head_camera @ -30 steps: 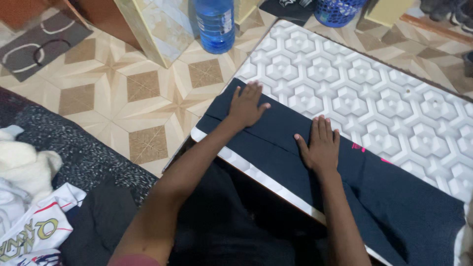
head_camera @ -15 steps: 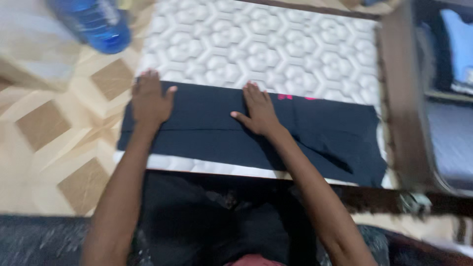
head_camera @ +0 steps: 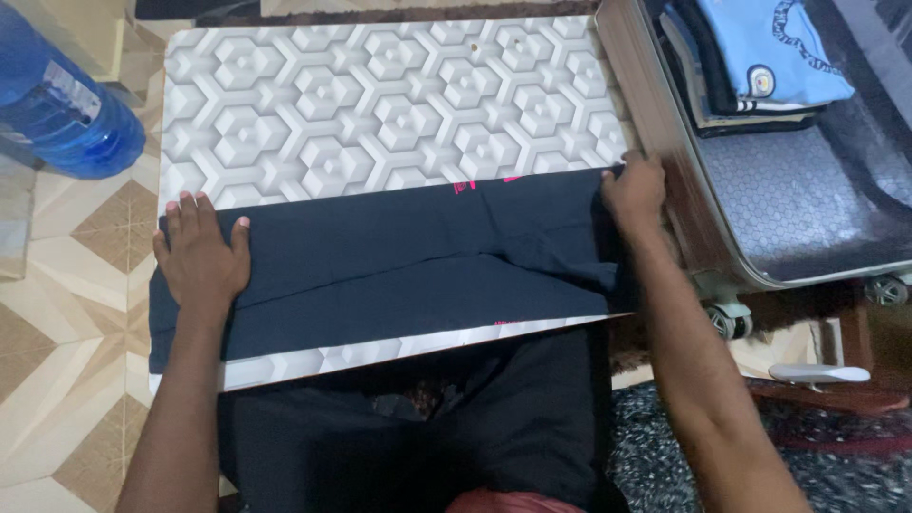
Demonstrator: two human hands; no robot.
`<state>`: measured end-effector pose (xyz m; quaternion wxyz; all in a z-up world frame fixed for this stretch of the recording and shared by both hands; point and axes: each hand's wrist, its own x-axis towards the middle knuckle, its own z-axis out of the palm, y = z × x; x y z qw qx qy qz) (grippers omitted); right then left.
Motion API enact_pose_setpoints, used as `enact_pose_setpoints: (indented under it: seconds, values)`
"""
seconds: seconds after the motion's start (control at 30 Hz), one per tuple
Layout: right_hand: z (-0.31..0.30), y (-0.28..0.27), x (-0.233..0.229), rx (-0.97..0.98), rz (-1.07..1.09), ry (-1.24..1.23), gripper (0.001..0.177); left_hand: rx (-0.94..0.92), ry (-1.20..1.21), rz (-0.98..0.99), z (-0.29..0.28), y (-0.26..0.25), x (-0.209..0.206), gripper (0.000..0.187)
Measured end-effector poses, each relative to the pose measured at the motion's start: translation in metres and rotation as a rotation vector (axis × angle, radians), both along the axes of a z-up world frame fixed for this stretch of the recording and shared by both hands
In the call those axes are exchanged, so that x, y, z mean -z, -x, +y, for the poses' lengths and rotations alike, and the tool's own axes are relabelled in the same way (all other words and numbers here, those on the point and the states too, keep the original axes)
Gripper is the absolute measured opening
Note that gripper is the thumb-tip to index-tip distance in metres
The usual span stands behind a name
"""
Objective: The person folds a navy blue t-shirt by bringing the sides in, folding it in half, and then placing it inside an open suitcase on a bed.
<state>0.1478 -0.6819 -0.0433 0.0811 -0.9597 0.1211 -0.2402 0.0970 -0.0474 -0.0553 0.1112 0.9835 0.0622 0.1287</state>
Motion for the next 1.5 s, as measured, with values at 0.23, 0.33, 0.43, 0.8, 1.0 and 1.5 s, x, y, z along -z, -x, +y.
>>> enact_pose_setpoints:
  seconds: [0.23, 0.33, 0.43, 0.8, 1.0, 1.5]
  values:
    - [-0.006, -0.016, -0.003, 0.01, 0.132, -0.105, 0.008, 0.007, -0.042, -0.012, 0.006, -0.004, 0.012, 0.076]
    - [-0.008, -0.023, 0.002, -0.018, -0.025, -0.051, 0.007, -0.004, -0.056, -0.023, 0.006, -0.006, 0.013, 0.076]
    - [-0.018, -0.025, 0.014, -0.029, 0.002, -0.031, 0.007, -0.017, -0.062, -0.024, 0.006, -0.004, 0.014, 0.076]
    - [0.048, -0.008, -0.021, -0.336, -0.216, 0.149, 0.024, -0.012, -0.034, -0.065, 0.015, -0.012, 0.032, 0.078]
    - [0.138, -0.006, -0.023, -1.019, 0.077, -0.036, 0.054, -0.004, -0.129, -0.131, -0.028, -0.029, 0.031, 0.079]
    - [0.189, 0.005, -0.003, -0.93, 0.273, 0.116, 0.079, 0.19, 0.035, 0.06, -0.135, -0.009, -0.001, 0.076]
